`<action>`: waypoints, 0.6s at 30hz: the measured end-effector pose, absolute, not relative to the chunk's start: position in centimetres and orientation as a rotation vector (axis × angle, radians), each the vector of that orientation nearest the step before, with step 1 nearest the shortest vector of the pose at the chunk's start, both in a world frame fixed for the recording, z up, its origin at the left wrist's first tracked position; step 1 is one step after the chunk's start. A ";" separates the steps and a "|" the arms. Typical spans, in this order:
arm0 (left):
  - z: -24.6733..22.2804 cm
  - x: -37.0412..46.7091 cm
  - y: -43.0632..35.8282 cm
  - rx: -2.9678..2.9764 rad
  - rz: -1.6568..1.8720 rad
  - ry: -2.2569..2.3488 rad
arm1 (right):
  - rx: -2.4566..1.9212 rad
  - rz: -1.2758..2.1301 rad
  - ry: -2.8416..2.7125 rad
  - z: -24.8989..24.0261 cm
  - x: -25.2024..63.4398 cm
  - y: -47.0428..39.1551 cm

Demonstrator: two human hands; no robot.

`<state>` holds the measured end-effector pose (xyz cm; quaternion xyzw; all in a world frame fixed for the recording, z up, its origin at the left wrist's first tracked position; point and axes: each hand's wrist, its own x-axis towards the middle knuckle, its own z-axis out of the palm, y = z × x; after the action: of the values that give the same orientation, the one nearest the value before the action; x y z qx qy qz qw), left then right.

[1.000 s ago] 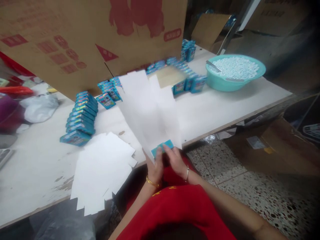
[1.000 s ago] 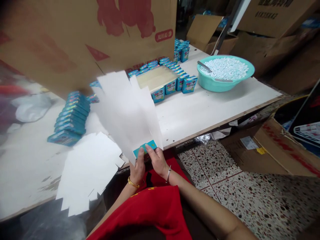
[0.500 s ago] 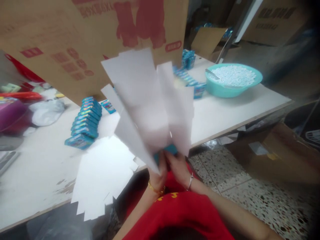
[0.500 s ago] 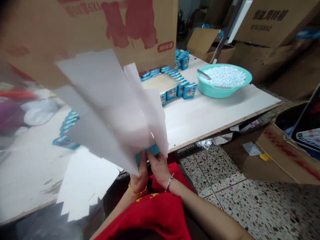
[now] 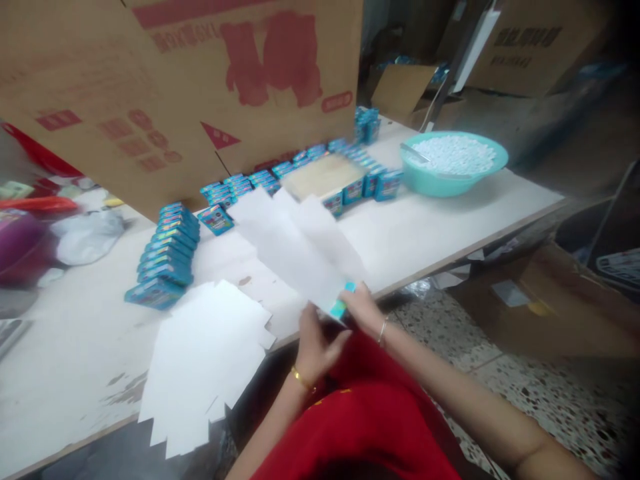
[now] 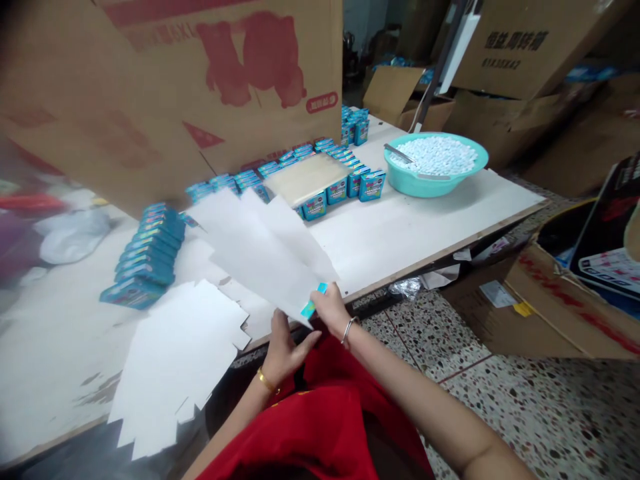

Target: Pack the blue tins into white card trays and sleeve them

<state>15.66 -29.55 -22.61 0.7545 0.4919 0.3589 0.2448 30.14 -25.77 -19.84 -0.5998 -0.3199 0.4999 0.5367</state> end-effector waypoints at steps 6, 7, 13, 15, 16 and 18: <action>-19.7 11.0 -25.8 2.343 1.193 1.678 | -1.746 1.099 -1.502 -22.3 37.2 -20.6; -19.2 10.8 -24.8 2.502 1.092 1.598 | -1.792 1.106 -1.580 -22.6 37.7 -19.8; -18.6 12.8 -19.9 2.780 0.138 0.970 | -1.896 1.044 -1.731 -23.7 37.9 -15.6; -18.9 13.7 -18.2 2.664 0.020 1.006 | -1.919 1.019 -1.750 -23.6 38.3 -14.6; -19.0 14.1 -17.3 2.584 -0.003 1.035 | -1.923 1.023 -1.760 -23.4 38.6 -14.3; -19.3 14.6 -15.4 2.430 -0.024 1.040 | -1.914 1.058 -1.772 -22.7 39.4 -14.3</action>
<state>14.61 -15.40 -19.26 0.8910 0.3811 -0.0087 0.2466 39.44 -14.27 -22.68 -0.6709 -0.6211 0.3710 0.1627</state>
